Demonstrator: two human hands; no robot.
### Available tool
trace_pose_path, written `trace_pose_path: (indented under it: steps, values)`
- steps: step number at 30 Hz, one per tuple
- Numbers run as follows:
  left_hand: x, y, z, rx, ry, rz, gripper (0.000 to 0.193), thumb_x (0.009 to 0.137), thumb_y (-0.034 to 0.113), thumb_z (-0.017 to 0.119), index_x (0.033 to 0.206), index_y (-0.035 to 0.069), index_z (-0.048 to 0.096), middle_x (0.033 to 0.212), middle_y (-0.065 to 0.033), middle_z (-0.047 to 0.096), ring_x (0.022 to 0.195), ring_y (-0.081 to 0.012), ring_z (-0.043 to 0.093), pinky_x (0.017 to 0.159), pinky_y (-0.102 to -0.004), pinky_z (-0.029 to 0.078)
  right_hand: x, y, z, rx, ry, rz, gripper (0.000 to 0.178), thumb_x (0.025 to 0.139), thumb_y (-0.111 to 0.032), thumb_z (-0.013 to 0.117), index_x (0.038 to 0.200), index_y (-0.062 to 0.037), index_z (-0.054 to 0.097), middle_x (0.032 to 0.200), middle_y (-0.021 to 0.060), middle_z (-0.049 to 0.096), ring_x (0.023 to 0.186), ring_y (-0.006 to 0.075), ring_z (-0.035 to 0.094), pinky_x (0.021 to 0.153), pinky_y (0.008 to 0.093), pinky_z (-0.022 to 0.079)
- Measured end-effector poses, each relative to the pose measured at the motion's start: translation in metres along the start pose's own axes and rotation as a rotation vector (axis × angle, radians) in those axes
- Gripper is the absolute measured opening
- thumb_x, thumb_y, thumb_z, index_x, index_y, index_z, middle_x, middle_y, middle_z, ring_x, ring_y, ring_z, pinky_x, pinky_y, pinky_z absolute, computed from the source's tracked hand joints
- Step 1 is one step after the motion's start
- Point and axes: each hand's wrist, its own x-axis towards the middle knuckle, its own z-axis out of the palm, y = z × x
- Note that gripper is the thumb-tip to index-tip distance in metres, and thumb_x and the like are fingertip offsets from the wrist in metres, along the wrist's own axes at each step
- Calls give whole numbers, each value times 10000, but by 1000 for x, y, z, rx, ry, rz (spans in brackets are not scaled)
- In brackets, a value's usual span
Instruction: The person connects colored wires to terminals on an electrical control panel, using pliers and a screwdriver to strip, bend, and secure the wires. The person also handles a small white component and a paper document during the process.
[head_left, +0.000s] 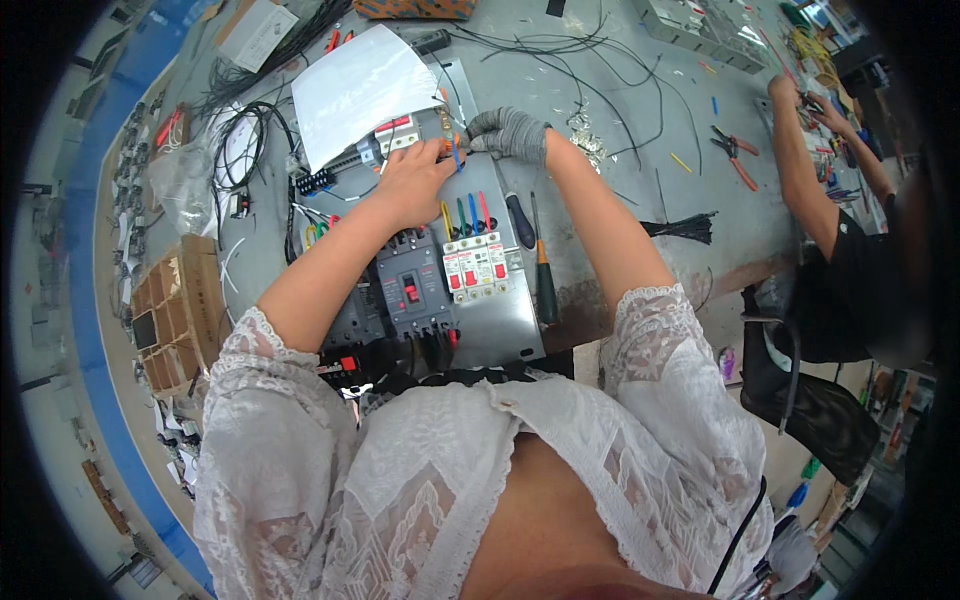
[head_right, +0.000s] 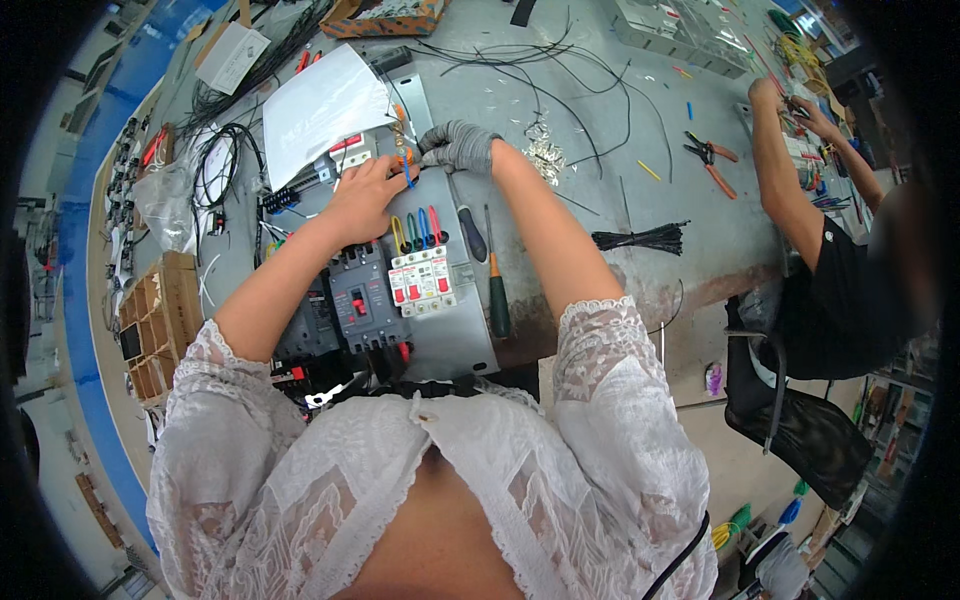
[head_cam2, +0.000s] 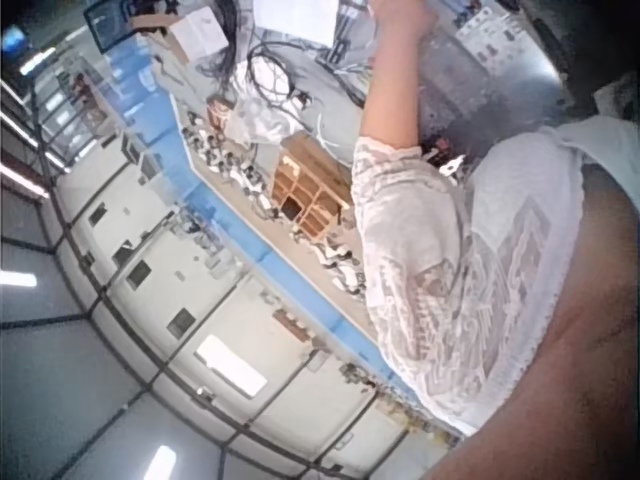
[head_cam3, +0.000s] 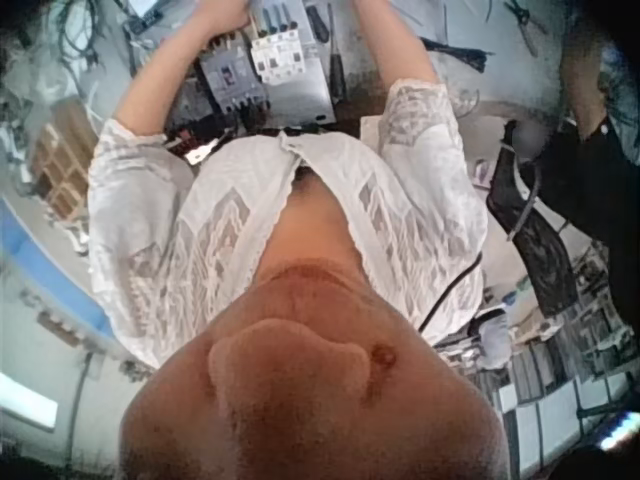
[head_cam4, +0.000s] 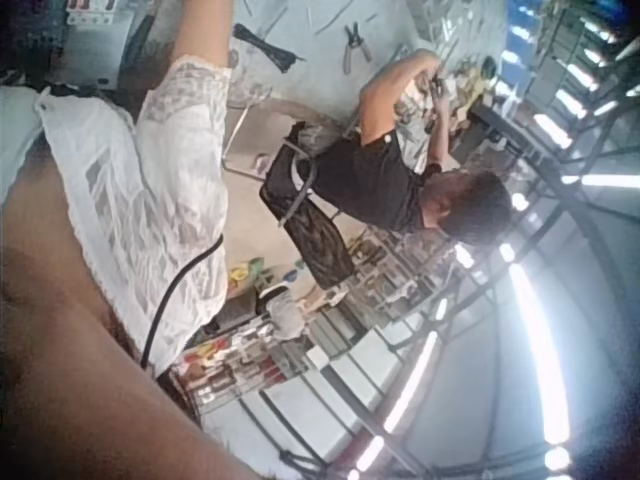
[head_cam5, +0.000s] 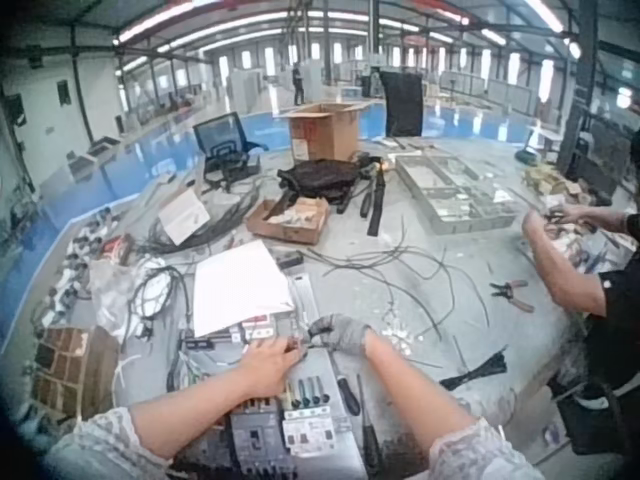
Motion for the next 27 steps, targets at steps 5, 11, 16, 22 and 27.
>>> trace_pose_path:
  steps: [5, 11, 16, 22, 27]
  values:
    - [-2, -3, 8, 16, 56, 23, 737, 672, 36, 645, 1374, 168, 463, 1245, -108, 454, 1182, -286, 449, 966, -412, 353, -7, -10, -12, 27, -170, 24, 270, 839, -98, 699, 1087, -5, 649, 891, 49, 675, 734, 96, 621, 639, 234, 533]
    - [-1, -6, 14, -20, 56, 14, 717, 669, 19, 645, 1351, 170, 484, 1229, -104, 470, 1193, -289, 447, 975, -410, 341, -5, -10, -5, -68, -91, -6, 204, 835, -76, 694, 1019, 4, 658, 868, 44, 665, 690, 103, 611, 626, 238, 519]
    - [-1, -5, 10, -19, 37, 0, 713, 669, 15, 645, 1348, 163, 488, 1247, -106, 463, 1200, -278, 443, 980, -400, 333, 7, -14, -5, -161, -83, 27, 198, 835, -95, 697, 995, 12, 654, 834, 43, 652, 644, 96, 582, 580, 237, 489]
    - [-2, -3, 11, 38, 39, -16, 744, 672, 25, 645, 1378, 176, 468, 1229, -92, 463, 1194, -264, 443, 970, -387, 339, 3, -5, 10, -379, 131, -50, 261, 814, -198, 713, 983, -11, 648, 820, 90, 665, 671, 194, 616, 638, 317, 510]
    - [-2, -3, 12, 27, 25, -30, 738, 669, 29, 648, 1373, 165, 472, 1225, -90, 466, 1187, -262, 447, 975, -380, 339, -25, -9, 31, -992, 451, -372, 229, 824, -149, 626, 1040, -78, 652, 1025, 136, 646, 898, 308, 636, 797, 375, 513]
